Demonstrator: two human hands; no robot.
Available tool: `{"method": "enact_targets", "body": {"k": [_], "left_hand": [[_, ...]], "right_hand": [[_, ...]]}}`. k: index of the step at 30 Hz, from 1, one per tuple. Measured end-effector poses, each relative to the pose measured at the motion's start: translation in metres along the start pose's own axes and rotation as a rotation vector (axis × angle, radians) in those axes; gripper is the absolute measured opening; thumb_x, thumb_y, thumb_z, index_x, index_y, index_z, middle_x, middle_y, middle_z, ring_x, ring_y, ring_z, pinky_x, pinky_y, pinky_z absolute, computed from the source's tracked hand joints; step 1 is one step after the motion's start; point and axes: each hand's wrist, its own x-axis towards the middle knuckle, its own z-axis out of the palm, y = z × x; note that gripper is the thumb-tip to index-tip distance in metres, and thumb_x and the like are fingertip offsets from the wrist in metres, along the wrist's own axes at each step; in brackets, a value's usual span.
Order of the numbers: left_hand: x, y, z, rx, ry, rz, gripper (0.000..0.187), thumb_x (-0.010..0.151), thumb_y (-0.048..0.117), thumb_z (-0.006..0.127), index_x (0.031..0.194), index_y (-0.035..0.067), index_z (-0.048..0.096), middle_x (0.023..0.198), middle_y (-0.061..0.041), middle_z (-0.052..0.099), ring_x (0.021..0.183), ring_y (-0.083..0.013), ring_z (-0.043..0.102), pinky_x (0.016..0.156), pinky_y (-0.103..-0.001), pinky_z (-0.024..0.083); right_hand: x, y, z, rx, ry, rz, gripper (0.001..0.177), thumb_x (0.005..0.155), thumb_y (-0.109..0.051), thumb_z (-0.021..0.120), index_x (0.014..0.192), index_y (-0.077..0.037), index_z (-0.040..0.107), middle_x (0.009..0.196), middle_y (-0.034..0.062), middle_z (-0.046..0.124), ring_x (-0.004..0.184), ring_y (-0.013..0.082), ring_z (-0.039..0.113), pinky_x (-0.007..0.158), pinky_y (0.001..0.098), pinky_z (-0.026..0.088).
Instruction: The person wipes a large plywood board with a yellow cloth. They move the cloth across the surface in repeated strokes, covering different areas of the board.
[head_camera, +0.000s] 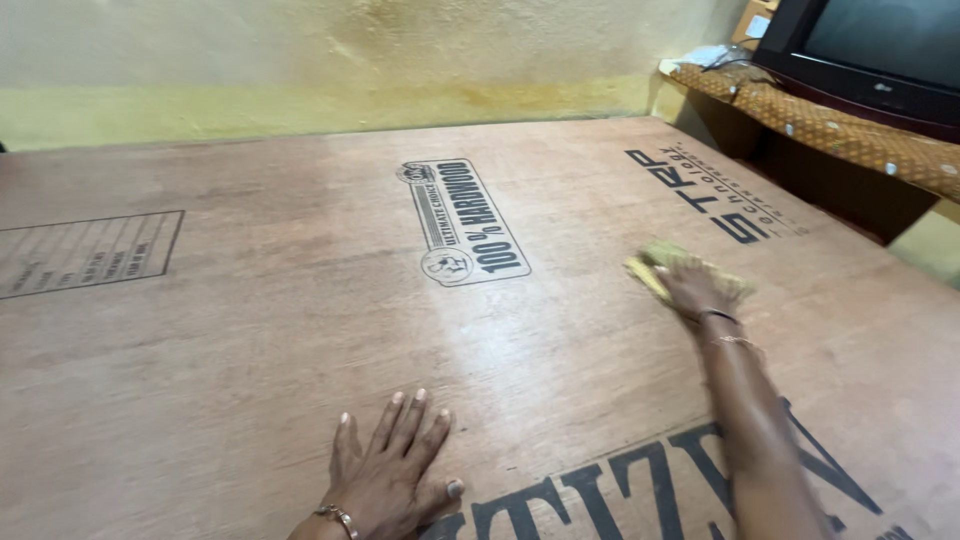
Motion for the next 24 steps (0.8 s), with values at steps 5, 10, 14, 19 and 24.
{"method": "enact_targets", "body": {"k": [5,10,14,19,24], "left_hand": [[0.008,-0.005,0.025,0.312,0.919,0.157,0.082,0.088,0.082,0.015,0.149,0.027,0.009,0.165,-0.006,0.001,0.15,-0.0266,-0.001,0.106,-0.072,-0.001],[0.01,-0.013,0.04,0.332,0.875,0.178,0.084,0.091,0.082,0.014,0.156,0.029,0.008,0.164,-0.006,0.001,0.149,-0.0269,-0.001,0.105,-0.073,0.0],[0.013,-0.013,0.048,0.316,0.852,0.178,0.085,0.089,0.081,0.012,0.156,0.03,0.008,0.164,-0.004,0.001,0.149,-0.0259,-0.001,0.104,-0.075,-0.002],[0.017,-0.015,0.035,0.267,0.637,0.18,0.086,0.087,0.082,0.013,0.154,0.029,0.006,0.166,-0.009,0.001,0.15,-0.0311,-0.001,0.101,-0.08,-0.003],[0.016,0.0,0.011,0.261,-0.364,-0.139,0.092,0.085,0.088,0.013,0.157,0.037,-0.011,0.166,0.002,-0.017,0.151,-0.0207,-0.012,0.11,-0.07,-0.007]], "right_hand": [[-0.077,0.126,-0.055,-0.175,-0.047,0.449,0.073,0.096,-0.067,0.017,0.16,-0.032,0.016,0.17,-0.0014,0.001,0.156,0.0217,0.001,0.123,0.0627,-0.004],[-0.123,0.149,-0.065,-0.197,-0.027,0.44,0.071,0.097,-0.063,0.014,0.159,-0.028,0.018,0.169,-0.0031,0.0,0.155,0.018,0.0,0.122,0.0604,-0.003],[-0.133,0.11,-0.059,-0.168,-0.075,0.264,0.072,0.098,-0.06,0.026,0.156,-0.017,0.029,0.169,0.002,0.018,0.155,0.0219,0.017,0.124,0.0603,0.013],[-0.165,0.01,-0.049,-0.129,-0.107,-0.052,0.076,0.1,-0.056,0.036,0.155,-0.004,0.03,0.164,0.0154,0.028,0.152,0.0294,0.025,0.124,0.045,0.023],[-0.222,-0.118,-0.042,-0.081,-0.319,-0.308,0.065,0.101,-0.051,0.036,0.154,-0.013,0.033,0.164,0.0082,0.032,0.156,0.0216,0.022,0.127,0.047,0.022]]}}
